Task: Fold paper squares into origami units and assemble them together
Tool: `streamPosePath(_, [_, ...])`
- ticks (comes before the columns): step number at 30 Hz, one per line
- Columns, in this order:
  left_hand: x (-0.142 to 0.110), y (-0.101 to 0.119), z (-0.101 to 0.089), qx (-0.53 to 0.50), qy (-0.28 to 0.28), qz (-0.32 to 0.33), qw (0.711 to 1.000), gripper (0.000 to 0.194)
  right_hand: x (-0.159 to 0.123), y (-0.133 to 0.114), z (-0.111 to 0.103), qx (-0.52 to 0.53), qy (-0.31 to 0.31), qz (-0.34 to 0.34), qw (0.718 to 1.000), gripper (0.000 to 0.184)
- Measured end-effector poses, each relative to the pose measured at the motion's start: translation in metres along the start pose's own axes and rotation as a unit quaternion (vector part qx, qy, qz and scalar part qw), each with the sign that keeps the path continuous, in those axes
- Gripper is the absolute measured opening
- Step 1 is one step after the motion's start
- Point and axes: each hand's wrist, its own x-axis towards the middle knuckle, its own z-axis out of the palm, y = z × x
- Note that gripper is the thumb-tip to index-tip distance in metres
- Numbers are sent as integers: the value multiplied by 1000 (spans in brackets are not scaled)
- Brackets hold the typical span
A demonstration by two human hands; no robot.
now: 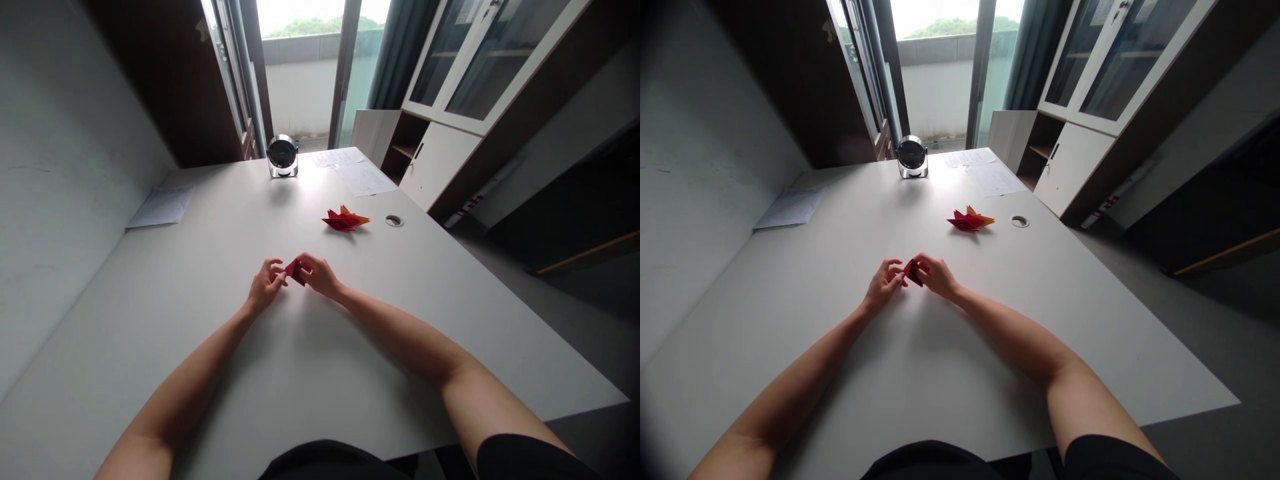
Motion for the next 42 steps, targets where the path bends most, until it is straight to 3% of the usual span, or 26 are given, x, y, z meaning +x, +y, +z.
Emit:
streamPosePath(4, [2,-2,-2,-69,-28,6,997,44,0,0,0,-10,4,3,1000,15])
streamPosePath(8, [-2,2,2,-37,-63,4,997,52,-1,-2,-2,-29,-11,5,1000,16])
streamPosePath(12, [-2,1,3,-72,-60,4,996,44,-1,-5,-1,-26,-9,1,1000,15])
streamPosePath(18, [4,-1,-1,-169,-66,7,983,35,1,-1,1,124,-46,7,991,23])
streamPosePath(25, [6,-5,-5,-187,-37,9,982,23,5,1,-4,264,-67,18,962,21])
streamPosePath(31, [5,-3,-4,-152,-31,25,988,25,5,3,-2,221,-41,10,974,25])
streamPosePath(35, [5,-2,-3,-129,-21,31,991,38,6,9,3,207,-23,8,978,33])
streamPosePath(39, [5,-3,-3,-115,5,46,992,49,7,10,4,224,-46,40,973,48])
streamPosePath(42, [4,-4,-4,-98,23,54,993,49,7,10,4,226,-87,63,968,41])
